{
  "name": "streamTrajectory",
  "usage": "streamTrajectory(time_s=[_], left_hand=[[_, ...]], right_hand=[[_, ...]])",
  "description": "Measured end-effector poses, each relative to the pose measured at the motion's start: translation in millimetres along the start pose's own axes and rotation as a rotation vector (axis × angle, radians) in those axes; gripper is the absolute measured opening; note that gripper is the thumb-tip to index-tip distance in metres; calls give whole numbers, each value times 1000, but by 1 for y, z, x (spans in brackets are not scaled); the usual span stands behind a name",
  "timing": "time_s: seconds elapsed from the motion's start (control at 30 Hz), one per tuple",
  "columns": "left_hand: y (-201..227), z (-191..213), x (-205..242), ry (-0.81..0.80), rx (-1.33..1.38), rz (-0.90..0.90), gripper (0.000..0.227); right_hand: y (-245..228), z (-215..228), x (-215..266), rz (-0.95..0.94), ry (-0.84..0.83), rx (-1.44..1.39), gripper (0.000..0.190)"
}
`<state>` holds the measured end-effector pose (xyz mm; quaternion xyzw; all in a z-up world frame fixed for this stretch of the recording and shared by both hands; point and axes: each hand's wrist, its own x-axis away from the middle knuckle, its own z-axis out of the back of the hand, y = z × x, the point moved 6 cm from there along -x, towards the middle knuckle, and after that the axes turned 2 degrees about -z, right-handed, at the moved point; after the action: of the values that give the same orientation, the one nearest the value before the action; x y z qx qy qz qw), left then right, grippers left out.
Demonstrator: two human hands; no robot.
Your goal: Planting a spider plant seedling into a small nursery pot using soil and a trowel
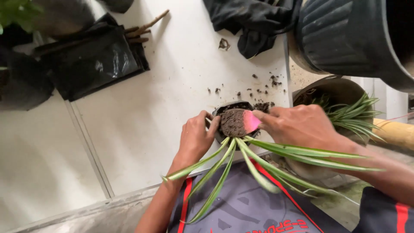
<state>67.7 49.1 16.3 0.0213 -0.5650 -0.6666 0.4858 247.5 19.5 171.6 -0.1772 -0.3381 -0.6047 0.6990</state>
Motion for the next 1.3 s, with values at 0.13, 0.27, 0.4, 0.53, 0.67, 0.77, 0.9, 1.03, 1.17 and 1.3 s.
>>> streamTrajectory(time_s=[0.13,0.27,0.4,0.53,0.67,0.77,0.9,1.03,1.17,1.3], left_hand=[[6,2,0,-44,-195,-26,30],[5,1,-3,-48,-287,-44,28],[20,1,6,7,-279,-159,22],[25,2,11,37,-270,-203,19],[18,-4,6,37,-231,-197,20],[12,-13,12,43,-245,-222,21],[12,-9,6,85,-268,-200,21],[31,7,2,145,-305,-165,28],[43,-4,-22,97,-271,-223,36],[24,-23,-53,25,-398,-252,29]], right_hand=[[-5,5,5,43,-20,13,33],[-10,4,2,51,-13,39,34],[-23,-8,-10,104,-15,12,32],[-26,-17,-15,123,-20,-83,34],[-13,-48,-10,60,-23,-85,33],[-22,-51,-1,33,-45,-136,29],[-24,-24,8,-12,-34,-187,40],[-22,-11,29,-70,-224,-173,41],[-19,-45,27,-134,-235,-186,46],[-22,-55,20,-174,-144,-210,47]])
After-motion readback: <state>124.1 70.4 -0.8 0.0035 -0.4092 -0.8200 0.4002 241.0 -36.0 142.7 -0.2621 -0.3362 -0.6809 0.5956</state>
